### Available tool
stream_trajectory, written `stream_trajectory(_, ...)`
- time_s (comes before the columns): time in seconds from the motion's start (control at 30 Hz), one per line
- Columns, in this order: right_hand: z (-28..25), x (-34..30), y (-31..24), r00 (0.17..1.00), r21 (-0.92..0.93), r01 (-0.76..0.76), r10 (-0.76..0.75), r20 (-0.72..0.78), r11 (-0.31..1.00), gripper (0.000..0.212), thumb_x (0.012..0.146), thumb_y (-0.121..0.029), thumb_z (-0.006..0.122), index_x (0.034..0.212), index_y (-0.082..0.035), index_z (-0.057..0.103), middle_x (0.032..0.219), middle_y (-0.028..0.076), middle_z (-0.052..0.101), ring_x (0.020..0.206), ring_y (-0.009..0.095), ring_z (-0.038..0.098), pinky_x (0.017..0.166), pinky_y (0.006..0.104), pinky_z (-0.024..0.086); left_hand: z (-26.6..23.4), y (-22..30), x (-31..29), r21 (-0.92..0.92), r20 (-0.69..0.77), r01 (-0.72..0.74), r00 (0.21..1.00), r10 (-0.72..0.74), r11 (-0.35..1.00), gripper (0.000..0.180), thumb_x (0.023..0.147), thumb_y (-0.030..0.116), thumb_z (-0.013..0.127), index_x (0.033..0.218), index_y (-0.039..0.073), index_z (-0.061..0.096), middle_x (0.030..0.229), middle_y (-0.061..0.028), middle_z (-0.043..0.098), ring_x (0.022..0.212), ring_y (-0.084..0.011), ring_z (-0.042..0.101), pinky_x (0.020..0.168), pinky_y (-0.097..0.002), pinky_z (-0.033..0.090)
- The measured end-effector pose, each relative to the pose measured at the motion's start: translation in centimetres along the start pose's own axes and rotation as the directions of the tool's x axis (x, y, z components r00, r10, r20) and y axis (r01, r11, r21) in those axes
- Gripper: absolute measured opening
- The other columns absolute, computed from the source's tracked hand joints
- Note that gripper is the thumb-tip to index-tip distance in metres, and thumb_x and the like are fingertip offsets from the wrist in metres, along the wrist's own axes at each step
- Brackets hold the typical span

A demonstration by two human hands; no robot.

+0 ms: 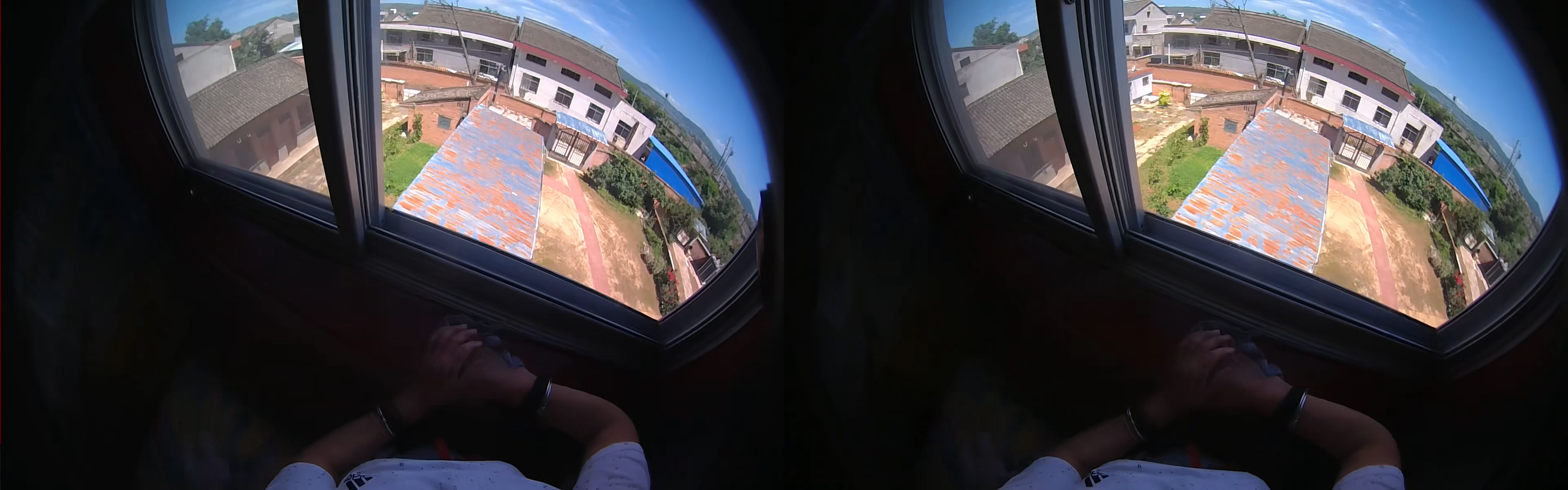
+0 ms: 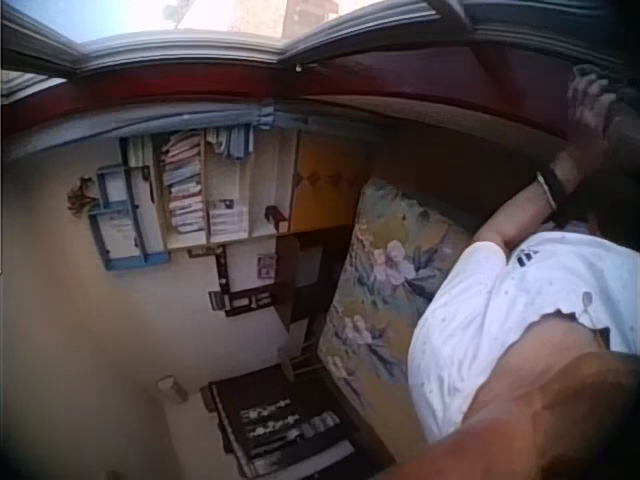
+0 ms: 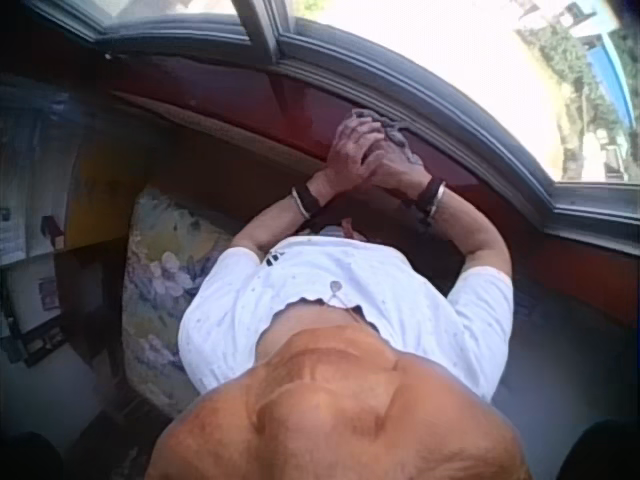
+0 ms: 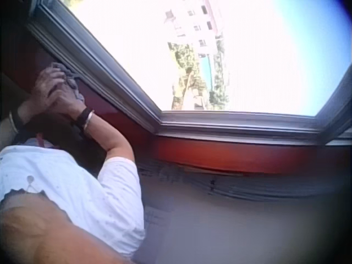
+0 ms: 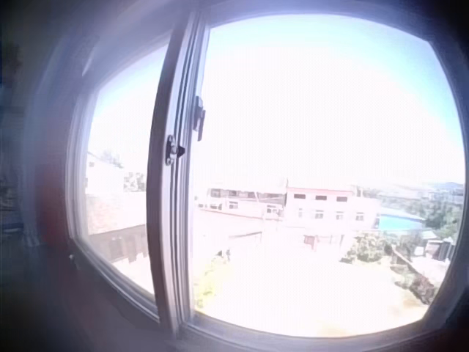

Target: The person cleans a window frame, a bookshelf, and an insulated bottle with a cloth before washing the cloth in a bucket of water.

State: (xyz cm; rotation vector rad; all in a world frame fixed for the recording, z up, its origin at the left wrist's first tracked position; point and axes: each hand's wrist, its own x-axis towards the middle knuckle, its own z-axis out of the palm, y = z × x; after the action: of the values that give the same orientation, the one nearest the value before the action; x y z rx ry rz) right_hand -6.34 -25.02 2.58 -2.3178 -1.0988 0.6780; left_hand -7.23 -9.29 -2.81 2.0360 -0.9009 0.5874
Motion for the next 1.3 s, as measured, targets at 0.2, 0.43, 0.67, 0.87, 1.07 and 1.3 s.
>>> stream_trajectory(0.2, -0.4, 2.7, 1.2, 0.955, -0.408, 0.139, -0.231, -0.186, 0.902, 0.038, 0.078, -0.017, 0.061, 0.114, -0.006, 0.059, 0.124, 0.016, 0.052, 0.122, 0.034, 0.044, 0.103, 0.0454, 0.034, -2.6, 0.1, 1.6, -0.046, 0.016, 0.072, 0.997, -0.071, 0.996, 0.029, 0.084, 0.020, 0.061, 0.108, 0.003, 0.061, 0.126, -0.0183, 0.051, 0.124, -0.0336, 0.043, 0.106, -0.0512, 0.027)
stream_trajectory(0.43, -3.4, 7.5, -2.5, 0.921, -0.645, 0.200, -0.366, -0.133, 0.737, 0.049, 0.079, -0.020, 0.059, 0.122, 0.003, 0.050, 0.129, 0.022, 0.045, 0.128, 0.035, 0.036, 0.109, 0.0465, 0.024, -6.5, -1.5, 2.4, 0.245, -0.030, 0.174, 0.985, -0.172, 0.954, 0.037, 0.088, 0.030, 0.057, 0.111, 0.002, 0.061, 0.121, -0.0184, 0.056, 0.120, -0.0321, 0.048, 0.108, -0.0523, 0.021)
stream_trajectory(0.67, -5.4, 10.3, -4.5, 0.904, -0.471, 0.331, -0.418, -0.090, 0.817, 0.049, 0.079, -0.020, 0.059, 0.122, 0.003, 0.050, 0.129, 0.022, 0.045, 0.127, 0.035, 0.036, 0.109, 0.0463, 0.025, -9.0, -1.3, 4.4, 0.409, -0.067, 0.382, 0.918, -0.390, 0.829, 0.049, 0.089, 0.043, 0.050, 0.116, 0.003, 0.061, 0.125, -0.0210, 0.053, 0.125, -0.0368, 0.041, 0.107, -0.0549, 0.018)
stream_trajectory(0.87, -6.1, 14.4, -5.3, 0.883, -0.377, 0.417, -0.467, -0.050, 0.827, 0.050, 0.079, -0.021, 0.059, 0.122, 0.003, 0.050, 0.129, 0.022, 0.045, 0.127, 0.035, 0.036, 0.109, 0.0461, 0.025, -9.9, -3.7, 3.7, 0.440, -0.132, 0.415, 0.907, -0.400, 0.796, 0.050, 0.088, 0.045, 0.048, 0.113, 0.005, 0.063, 0.131, -0.0200, 0.050, 0.130, -0.0369, 0.035, 0.106, -0.0595, 0.016)
stream_trajectory(1.07, -6.6, 17.5, -5.5, 0.867, -0.336, 0.465, -0.498, -0.012, 0.819, 0.050, 0.079, -0.021, 0.060, 0.121, 0.003, 0.050, 0.129, 0.022, 0.045, 0.127, 0.035, 0.037, 0.109, 0.0458, 0.025, -11.2, -6.1, 5.0, 0.393, -0.141, 0.435, 0.899, -0.415, 0.810, 0.047, 0.086, 0.044, 0.050, 0.109, 0.006, 0.064, 0.132, -0.0200, 0.048, 0.130, -0.0346, 0.036, 0.106, -0.0595, 0.016)
stream_trajectory(1.3, -7.5, 17.2, -5.0, 0.867, -0.313, 0.478, -0.498, 0.017, 0.821, 0.050, 0.079, -0.022, 0.060, 0.121, 0.002, 0.050, 0.128, 0.022, 0.045, 0.126, 0.035, 0.037, 0.108, 0.0456, 0.025, -12.2, -7.8, 4.8, 0.345, -0.087, 0.388, 0.920, -0.382, 0.855, 0.044, 0.086, 0.044, 0.051, 0.103, 0.005, 0.065, 0.123, -0.0193, 0.052, 0.125, -0.0330, 0.040, 0.107, -0.0577, 0.015)
